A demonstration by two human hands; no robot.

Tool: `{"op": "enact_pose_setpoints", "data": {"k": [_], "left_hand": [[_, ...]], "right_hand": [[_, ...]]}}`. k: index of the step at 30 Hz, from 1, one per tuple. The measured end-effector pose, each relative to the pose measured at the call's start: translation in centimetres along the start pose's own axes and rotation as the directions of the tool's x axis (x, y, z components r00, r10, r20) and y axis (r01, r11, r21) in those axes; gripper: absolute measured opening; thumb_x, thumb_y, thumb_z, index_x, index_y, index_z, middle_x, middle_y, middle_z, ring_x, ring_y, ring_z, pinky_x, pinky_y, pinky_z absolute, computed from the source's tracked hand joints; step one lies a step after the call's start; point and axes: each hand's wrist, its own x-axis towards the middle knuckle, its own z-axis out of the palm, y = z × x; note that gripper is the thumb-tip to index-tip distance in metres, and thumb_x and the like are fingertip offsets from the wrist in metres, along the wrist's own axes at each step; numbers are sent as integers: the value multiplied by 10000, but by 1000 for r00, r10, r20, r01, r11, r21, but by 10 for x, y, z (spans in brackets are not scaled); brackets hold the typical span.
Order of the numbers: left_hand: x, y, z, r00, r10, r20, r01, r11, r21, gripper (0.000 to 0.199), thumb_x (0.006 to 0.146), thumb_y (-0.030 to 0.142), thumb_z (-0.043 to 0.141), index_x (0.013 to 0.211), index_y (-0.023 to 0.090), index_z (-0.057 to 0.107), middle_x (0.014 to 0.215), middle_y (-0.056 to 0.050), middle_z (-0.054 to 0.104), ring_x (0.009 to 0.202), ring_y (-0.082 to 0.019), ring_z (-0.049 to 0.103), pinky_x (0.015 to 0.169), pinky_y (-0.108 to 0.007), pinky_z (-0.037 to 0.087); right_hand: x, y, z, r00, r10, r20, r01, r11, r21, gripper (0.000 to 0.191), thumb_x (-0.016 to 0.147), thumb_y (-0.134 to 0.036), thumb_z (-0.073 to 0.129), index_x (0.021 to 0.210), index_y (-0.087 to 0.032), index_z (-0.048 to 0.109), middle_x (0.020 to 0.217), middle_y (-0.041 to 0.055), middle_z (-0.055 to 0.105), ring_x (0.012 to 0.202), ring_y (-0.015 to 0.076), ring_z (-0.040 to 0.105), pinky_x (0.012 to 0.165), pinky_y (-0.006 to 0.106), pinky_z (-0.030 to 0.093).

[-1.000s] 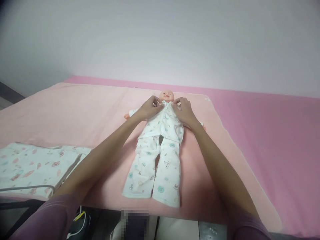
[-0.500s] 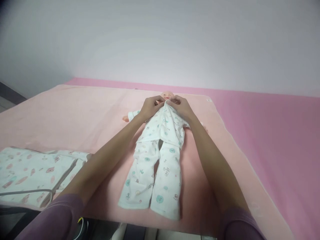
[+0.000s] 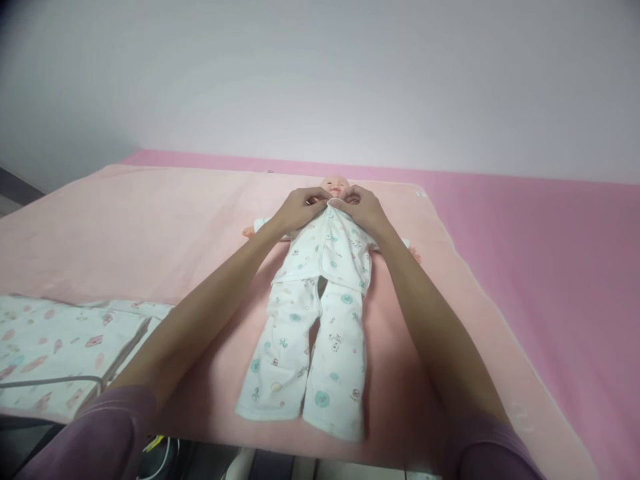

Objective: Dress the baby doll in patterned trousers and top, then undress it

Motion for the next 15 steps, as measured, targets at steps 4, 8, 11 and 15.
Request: {"op": "enact_pose_setpoints", "data": {"k": [4,8,11,15], "left_hand": [[3,0,2,990,-140,-30,135,982,-130,218,970,354,710,910,194,846,1023,-63,824,979,-216,690,895,-322,517],[9,-1,9,963,-261,-61,241,943,-230,124,914,274,768,840,183,812,937,-51,787,907,-185,678,850,-304,505],[12,-1,13,937,-336,-97,308,924,-225,162,953,271,783,822,177,792,870,-52,757,845,-179,641,821,-308,498],[11,-2,15,937,-331,-112,302,929,-216,286,1030,326,780,790,172,749,786,-58,703,804,-185,611,810,-316,499]], "right_hand": [[-3,-9,1,997,-67,-29,62,988,-140,472,800,-606,984,997,-249,746,1115,77,830,1005,258,697,967,424,564],[-3,-14,4,991,-135,-1,132,968,-213,401,863,-578,942,996,-248,757,1098,76,828,957,251,674,936,420,550],[-4,-14,2,989,-144,24,145,970,-197,379,867,-544,944,1025,-247,770,1137,78,827,985,255,685,954,423,559],[-6,-12,-3,995,-63,74,68,996,-65,381,864,-497,955,1104,-254,787,1247,94,825,1127,283,724,1032,450,582]]}}
